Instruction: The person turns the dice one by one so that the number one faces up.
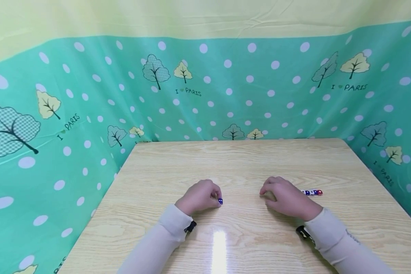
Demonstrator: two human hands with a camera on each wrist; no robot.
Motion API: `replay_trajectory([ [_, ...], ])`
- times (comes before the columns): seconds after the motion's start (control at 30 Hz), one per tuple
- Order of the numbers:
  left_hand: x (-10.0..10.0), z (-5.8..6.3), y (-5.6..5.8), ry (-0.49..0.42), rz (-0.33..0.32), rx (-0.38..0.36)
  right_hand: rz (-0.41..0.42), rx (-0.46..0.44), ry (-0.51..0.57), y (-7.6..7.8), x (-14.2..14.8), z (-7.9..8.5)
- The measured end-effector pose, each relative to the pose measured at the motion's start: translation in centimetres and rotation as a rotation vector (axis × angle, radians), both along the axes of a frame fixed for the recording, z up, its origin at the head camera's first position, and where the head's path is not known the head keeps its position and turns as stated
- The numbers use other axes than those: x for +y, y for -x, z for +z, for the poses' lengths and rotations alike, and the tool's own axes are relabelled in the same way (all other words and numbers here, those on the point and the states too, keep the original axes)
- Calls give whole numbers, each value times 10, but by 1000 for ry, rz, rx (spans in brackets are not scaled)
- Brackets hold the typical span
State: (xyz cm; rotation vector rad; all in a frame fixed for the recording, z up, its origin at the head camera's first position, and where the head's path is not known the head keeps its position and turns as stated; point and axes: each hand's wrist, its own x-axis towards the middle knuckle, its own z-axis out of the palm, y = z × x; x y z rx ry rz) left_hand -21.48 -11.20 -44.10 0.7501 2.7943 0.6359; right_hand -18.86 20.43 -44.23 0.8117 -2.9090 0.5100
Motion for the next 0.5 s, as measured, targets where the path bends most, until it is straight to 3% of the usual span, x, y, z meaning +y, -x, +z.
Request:
replay_trajectory([
  [0.5, 26, 4, -13, 17, -49, -13, 14, 1, 6, -2, -4, -1],
])
